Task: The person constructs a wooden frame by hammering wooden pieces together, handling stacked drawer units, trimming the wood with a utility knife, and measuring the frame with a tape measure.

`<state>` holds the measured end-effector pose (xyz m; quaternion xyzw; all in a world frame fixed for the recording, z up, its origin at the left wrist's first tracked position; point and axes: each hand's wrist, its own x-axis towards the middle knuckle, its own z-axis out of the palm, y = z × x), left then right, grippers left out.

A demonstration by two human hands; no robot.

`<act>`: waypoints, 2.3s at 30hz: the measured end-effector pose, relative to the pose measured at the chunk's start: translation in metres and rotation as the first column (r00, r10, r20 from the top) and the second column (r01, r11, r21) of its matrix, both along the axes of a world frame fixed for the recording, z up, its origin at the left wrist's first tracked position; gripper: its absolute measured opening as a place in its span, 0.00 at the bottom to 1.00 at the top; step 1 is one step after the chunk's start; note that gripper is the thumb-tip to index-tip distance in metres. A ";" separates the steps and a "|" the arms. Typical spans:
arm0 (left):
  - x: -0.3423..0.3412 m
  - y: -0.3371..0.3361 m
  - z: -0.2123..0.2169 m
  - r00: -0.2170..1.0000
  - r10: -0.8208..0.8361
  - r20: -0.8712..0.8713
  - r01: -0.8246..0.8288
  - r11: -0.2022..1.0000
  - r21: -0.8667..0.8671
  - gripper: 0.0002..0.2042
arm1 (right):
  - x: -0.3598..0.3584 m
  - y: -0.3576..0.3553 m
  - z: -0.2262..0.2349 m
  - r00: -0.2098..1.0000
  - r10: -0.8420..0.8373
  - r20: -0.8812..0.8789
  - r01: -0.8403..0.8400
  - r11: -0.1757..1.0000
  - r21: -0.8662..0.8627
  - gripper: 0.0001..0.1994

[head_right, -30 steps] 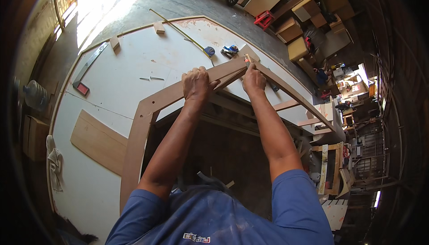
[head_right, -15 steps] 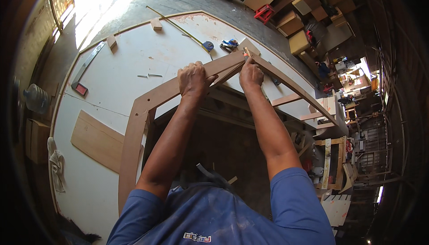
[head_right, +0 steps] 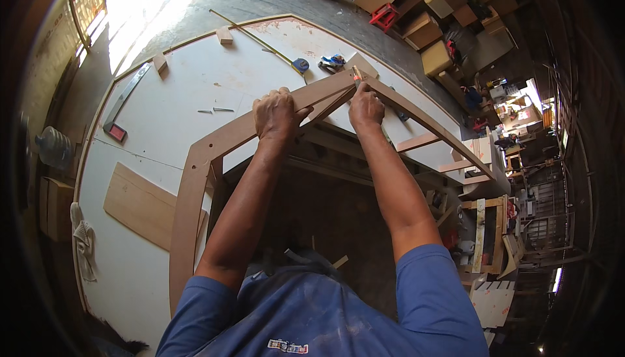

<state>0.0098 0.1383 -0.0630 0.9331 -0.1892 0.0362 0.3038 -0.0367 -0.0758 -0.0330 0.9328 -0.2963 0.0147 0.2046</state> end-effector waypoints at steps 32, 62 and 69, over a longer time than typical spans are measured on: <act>-0.002 0.002 0.004 1.000 -0.014 0.008 0.014 0.998 -0.058 0.26 | -0.100 -0.045 0.062 0.814 -0.479 0.329 -0.207 0.290 0.934 0.19; -0.088 -0.020 0.063 0.852 0.500 0.156 -0.355 0.770 -0.530 0.17 | -0.149 -0.165 0.010 0.978 0.181 0.103 -0.089 -0.085 0.992 0.21; -0.050 -0.116 0.058 0.985 0.111 0.131 -0.067 0.952 -0.297 0.18 | -0.208 -0.191 0.015 0.954 -0.220 0.202 -0.243 -0.177 0.954 0.25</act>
